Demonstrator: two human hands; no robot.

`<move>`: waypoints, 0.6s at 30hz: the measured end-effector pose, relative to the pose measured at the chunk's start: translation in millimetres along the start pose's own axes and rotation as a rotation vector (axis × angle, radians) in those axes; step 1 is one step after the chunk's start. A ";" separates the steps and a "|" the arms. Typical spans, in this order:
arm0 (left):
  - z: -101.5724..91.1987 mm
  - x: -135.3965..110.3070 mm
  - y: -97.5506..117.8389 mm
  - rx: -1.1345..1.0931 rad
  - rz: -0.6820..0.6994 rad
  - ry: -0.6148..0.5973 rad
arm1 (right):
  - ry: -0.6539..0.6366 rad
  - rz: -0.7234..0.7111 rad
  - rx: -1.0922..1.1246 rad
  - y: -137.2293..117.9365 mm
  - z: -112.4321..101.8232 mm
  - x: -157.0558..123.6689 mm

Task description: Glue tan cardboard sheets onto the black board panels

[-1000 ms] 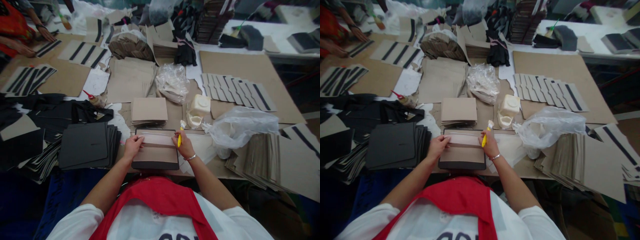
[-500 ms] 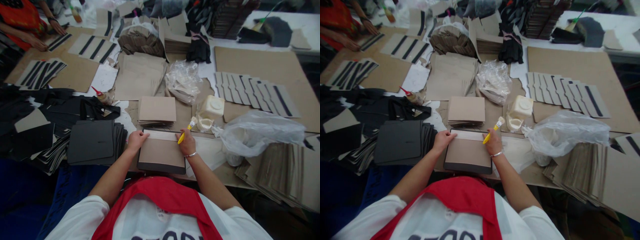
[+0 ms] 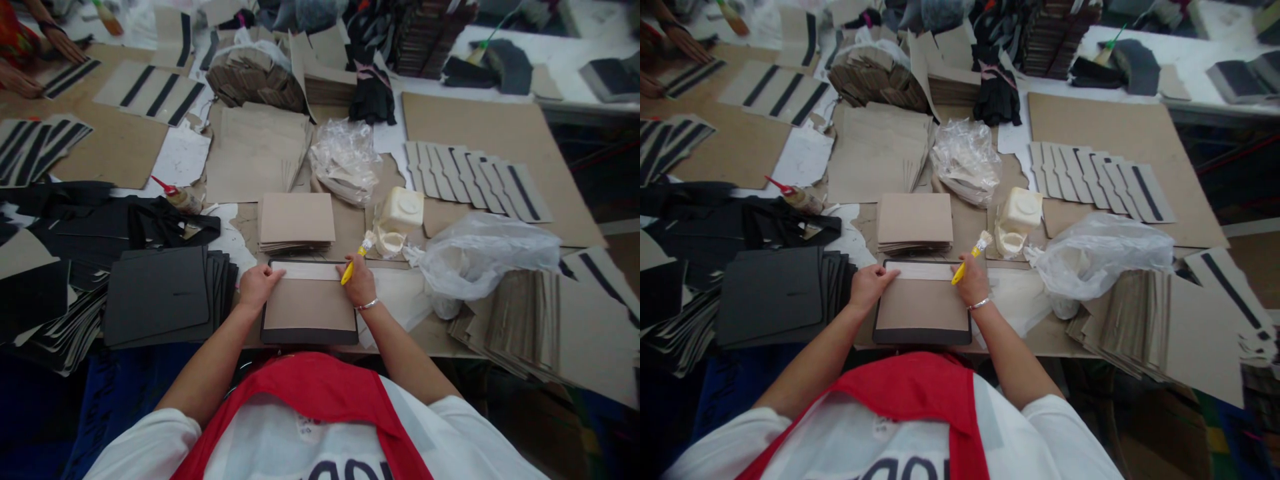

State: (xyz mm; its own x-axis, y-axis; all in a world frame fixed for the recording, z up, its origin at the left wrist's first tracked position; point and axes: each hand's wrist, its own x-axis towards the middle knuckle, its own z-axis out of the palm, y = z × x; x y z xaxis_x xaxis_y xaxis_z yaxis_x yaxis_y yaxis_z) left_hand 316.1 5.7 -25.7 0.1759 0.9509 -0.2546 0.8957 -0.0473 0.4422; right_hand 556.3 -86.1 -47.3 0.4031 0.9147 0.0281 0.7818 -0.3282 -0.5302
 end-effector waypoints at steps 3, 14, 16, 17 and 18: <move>0.9 0.4 -0.3 0.038 0.007 -0.004 | 0.003 0.000 -0.030 2.3 3.7 -0.2; 19.4 -21.8 21.2 0.274 0.621 0.181 | 0.102 -0.332 -0.127 -17.2 4.7 -15.7; 32.5 -28.6 24.6 0.308 0.731 0.022 | 0.004 -0.499 -0.034 -25.6 14.2 -26.2; 36.7 -31.4 23.5 0.332 0.739 -0.036 | -0.046 -0.554 -0.007 -27.0 18.7 -31.3; 38.7 -33.8 20.2 0.355 0.724 -0.070 | -0.079 -0.577 0.000 -26.0 21.8 -35.9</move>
State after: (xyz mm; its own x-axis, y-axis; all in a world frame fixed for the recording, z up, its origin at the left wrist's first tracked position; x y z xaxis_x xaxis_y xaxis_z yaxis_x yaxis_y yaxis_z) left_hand 344.0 -39.2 -41.5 0.7767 0.6262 -0.0680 0.6237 -0.7496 0.2216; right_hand 511.1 -105.3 -53.0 -0.1248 0.9604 0.2491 0.8643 0.2285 -0.4480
